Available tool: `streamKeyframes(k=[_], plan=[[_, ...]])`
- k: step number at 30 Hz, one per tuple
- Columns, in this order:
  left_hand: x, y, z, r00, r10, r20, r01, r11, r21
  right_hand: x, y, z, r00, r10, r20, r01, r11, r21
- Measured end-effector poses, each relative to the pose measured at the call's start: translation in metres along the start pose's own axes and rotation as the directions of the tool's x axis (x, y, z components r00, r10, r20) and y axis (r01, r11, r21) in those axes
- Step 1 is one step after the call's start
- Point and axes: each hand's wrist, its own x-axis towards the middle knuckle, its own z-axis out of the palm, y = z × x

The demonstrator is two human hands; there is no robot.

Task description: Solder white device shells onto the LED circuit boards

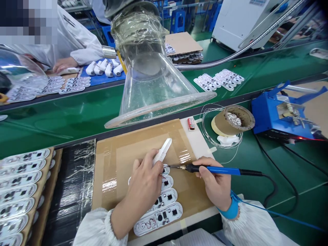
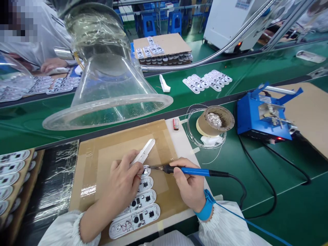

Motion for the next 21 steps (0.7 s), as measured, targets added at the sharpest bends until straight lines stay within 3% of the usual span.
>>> streamKeyframes(k=[21], plan=[[-0.0003, 0.0071, 0.0057, 0.997, -0.060, -0.057, 0.058, 0.998, -0.034, 0.0021, -0.0023, 0.0023, 0.999, -0.007, 0.045, 0.007, 1.000, 0.002]])
